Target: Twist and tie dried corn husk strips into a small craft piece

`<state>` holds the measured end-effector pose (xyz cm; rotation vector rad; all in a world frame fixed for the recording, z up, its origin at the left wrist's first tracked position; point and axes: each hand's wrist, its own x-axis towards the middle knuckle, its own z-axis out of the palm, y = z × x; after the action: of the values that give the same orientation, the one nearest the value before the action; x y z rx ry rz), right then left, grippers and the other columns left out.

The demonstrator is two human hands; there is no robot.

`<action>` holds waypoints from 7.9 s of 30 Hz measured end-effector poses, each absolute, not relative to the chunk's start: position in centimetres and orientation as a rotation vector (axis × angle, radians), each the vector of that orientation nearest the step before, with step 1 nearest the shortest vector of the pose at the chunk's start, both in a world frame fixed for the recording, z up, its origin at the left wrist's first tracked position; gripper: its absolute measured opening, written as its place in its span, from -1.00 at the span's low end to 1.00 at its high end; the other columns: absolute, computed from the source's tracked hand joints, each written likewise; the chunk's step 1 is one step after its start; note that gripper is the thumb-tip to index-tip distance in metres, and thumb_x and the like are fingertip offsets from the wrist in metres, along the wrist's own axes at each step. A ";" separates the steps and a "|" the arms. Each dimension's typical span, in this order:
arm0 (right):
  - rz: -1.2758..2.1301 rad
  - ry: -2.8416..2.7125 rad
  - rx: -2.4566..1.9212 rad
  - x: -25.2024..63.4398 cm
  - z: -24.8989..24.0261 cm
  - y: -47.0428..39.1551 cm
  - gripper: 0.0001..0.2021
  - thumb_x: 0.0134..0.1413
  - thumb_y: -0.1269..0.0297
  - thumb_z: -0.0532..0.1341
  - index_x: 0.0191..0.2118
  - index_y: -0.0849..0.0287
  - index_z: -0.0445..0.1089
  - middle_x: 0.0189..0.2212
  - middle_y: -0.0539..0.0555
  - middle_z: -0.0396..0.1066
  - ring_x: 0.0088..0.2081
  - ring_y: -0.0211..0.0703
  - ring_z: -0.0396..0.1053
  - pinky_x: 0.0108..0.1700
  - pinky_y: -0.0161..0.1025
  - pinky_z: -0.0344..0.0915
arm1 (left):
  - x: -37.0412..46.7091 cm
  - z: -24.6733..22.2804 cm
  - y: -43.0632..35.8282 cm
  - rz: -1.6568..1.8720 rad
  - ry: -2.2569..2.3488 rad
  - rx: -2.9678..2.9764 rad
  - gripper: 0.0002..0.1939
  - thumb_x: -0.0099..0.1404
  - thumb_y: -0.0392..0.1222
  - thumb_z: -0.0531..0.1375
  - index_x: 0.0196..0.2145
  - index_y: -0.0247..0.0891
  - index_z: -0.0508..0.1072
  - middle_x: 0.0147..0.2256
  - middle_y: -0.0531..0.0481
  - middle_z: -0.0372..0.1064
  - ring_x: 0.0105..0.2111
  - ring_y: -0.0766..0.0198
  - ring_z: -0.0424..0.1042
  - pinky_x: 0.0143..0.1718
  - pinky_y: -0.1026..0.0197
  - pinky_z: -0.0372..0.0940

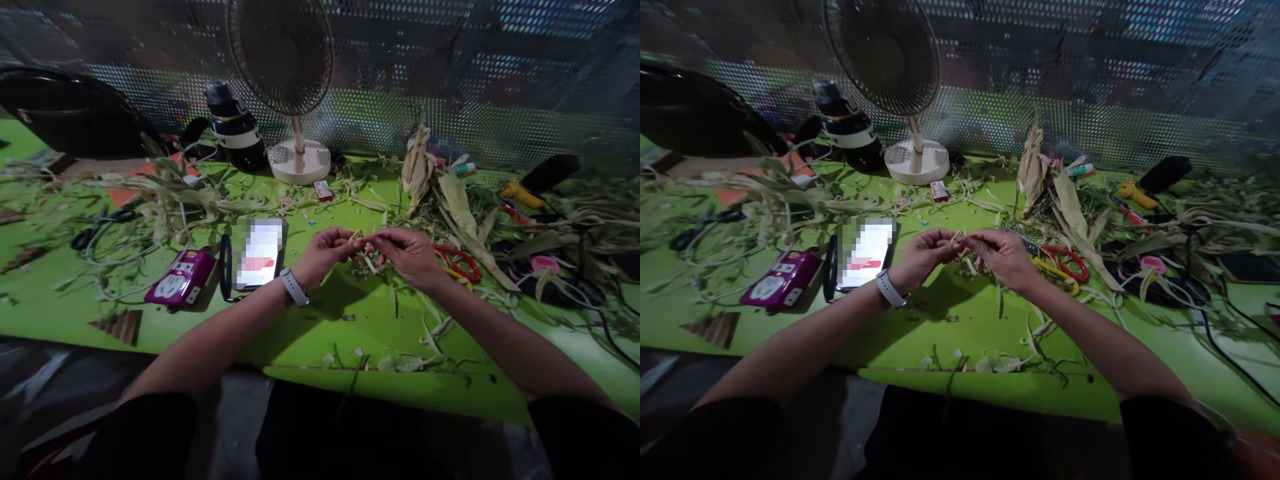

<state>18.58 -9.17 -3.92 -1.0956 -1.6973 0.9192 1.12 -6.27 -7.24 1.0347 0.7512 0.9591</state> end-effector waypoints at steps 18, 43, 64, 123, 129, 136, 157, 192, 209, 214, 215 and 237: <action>0.992 -1.666 -1.342 18.4 -3.6 -9.1 -0.83 -0.12 0.25 0.29 -0.43 0.28 0.46 -0.58 0.02 0.42 -0.58 -0.35 0.23 -0.54 -0.35 0.16 | 1.1 -7.4 -6.7 1.100 0.836 1.512 -0.73 0.11 -0.14 0.31 -0.27 -0.32 0.41 -0.31 -0.10 0.53 -0.31 0.25 0.53 -0.23 0.17 0.41; 1.333 -1.496 -1.229 18.8 -4.6 -8.7 -0.69 -0.05 0.36 0.25 -0.14 0.14 0.22 -0.44 -0.07 0.37 -0.43 -0.27 0.41 -0.35 -0.26 0.38 | 0.3 -7.5 -6.3 1.081 0.748 2.155 -0.80 0.25 -0.29 0.15 -0.14 -0.30 0.42 -0.22 -0.13 0.51 -0.26 0.27 0.51 -0.26 0.28 0.35; 0.458 -1.995 -1.406 18.5 -4.5 -8.7 -0.91 0.11 0.30 0.15 -0.36 0.16 0.37 -0.36 0.08 0.35 -0.28 -0.13 0.31 -0.21 -0.18 0.24 | 0.4 -7.8 -6.6 0.809 0.842 2.063 -0.75 0.28 -0.21 0.13 -0.11 -0.28 0.21 -0.24 -0.16 0.51 -0.26 0.24 0.53 -0.31 0.29 0.33; 1.108 -1.607 -1.396 18.3 -4.1 -6.7 -0.47 0.03 -0.26 0.09 -0.58 0.16 0.29 -0.67 -0.06 0.19 -0.61 -0.33 0.13 -0.51 -0.31 0.06 | 2.0 -7.1 -6.9 0.921 0.857 0.750 -0.63 0.06 0.10 0.31 -0.43 -0.30 0.42 -0.63 0.15 0.29 -0.66 0.50 0.23 -0.62 0.39 0.11; 1.011 -1.667 -1.346 17.9 -4.6 -7.0 -0.54 0.09 -0.08 0.14 -0.64 0.16 0.25 -0.71 -0.10 0.11 -0.62 -0.35 0.05 -0.53 -0.30 0.00 | 2.2 -6.8 -7.3 0.936 0.809 0.732 -0.62 -0.02 0.05 0.37 -0.43 -0.32 0.43 -0.50 0.12 0.39 -0.58 0.50 0.31 -0.48 0.36 0.25; 0.991 -1.451 -1.339 18.1 -4.9 -6.4 -0.56 0.04 -0.07 0.19 -0.66 0.16 0.28 -0.75 -0.08 0.14 -0.66 -0.34 0.07 -0.56 -0.30 0.03 | 2.3 -6.9 -7.5 0.950 0.729 0.869 -0.64 -0.01 0.00 0.37 -0.53 -0.33 0.37 -0.58 0.17 0.28 -0.63 0.55 0.22 -0.56 0.40 0.13; 1.432 -1.512 -1.258 19.1 -4.4 -6.1 -0.54 -0.12 -0.16 0.27 -0.62 0.20 0.33 -0.70 -0.08 0.23 -0.65 -0.38 0.14 -0.57 -0.35 0.07 | 1.3 -7.1 -5.8 1.131 0.780 0.997 -0.61 0.05 0.02 0.34 -0.33 -0.33 0.38 -0.43 -0.04 0.52 -0.34 0.28 0.51 -0.13 0.15 0.31; 1.393 -1.398 -1.257 18.3 -5.4 -7.0 -0.53 0.07 -0.17 0.13 -0.57 0.17 0.29 -0.72 -0.09 0.17 -0.69 -0.38 0.08 -0.62 -0.34 0.00 | 0.6 -6.1 -6.0 1.031 0.772 1.021 -0.71 0.18 -0.03 0.25 -0.22 -0.26 0.40 -0.48 0.11 0.32 -0.55 0.48 0.28 -0.56 0.37 0.13; 1.266 -1.665 -1.287 18.1 -4.9 -7.2 -0.51 0.02 -0.22 0.12 -0.56 0.15 0.26 -0.76 -0.14 0.09 -0.70 -0.37 0.03 -0.61 -0.33 -0.01 | -0.5 -5.3 -4.8 0.977 0.738 1.333 -0.62 0.19 0.10 0.21 -0.31 -0.29 0.28 -0.60 0.12 0.34 -0.68 0.46 0.33 -0.66 0.40 0.16; 1.282 -1.708 -1.296 19.0 -4.5 -6.7 -0.51 0.01 -0.22 0.13 -0.58 0.15 0.24 -0.76 -0.13 0.08 -0.70 -0.37 0.01 -0.62 -0.32 -0.05 | -1.1 -5.2 -4.4 0.956 0.758 1.381 -0.62 0.19 0.11 0.20 -0.31 -0.29 0.29 -0.60 0.10 0.34 -0.67 0.44 0.33 -0.66 0.38 0.15; 1.295 -1.735 -1.304 19.2 -4.4 -6.6 -0.50 0.01 -0.23 0.12 -0.59 0.14 0.23 -0.76 -0.12 0.07 -0.69 -0.36 0.01 -0.61 -0.32 -0.04 | -1.1 -5.3 -4.4 0.955 0.760 1.385 -0.62 0.20 0.11 0.20 -0.30 -0.29 0.29 -0.60 0.09 0.34 -0.67 0.43 0.33 -0.65 0.37 0.15; 1.426 -1.281 -1.118 17.3 -4.4 -6.9 -0.66 -0.26 -0.04 0.40 -0.48 0.14 0.49 -0.41 0.01 0.49 -0.27 -0.18 0.40 -0.10 -0.20 0.30 | -0.1 -4.5 -6.4 0.429 0.560 1.574 -0.55 0.24 0.16 0.11 -0.37 -0.33 0.53 -0.68 0.15 0.02 -0.65 0.46 -0.03 -0.60 0.34 -0.07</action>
<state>17.32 -6.86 -4.40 -1.1177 -1.2814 1.4260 -0.07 -6.37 -4.52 1.5736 0.5600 0.4292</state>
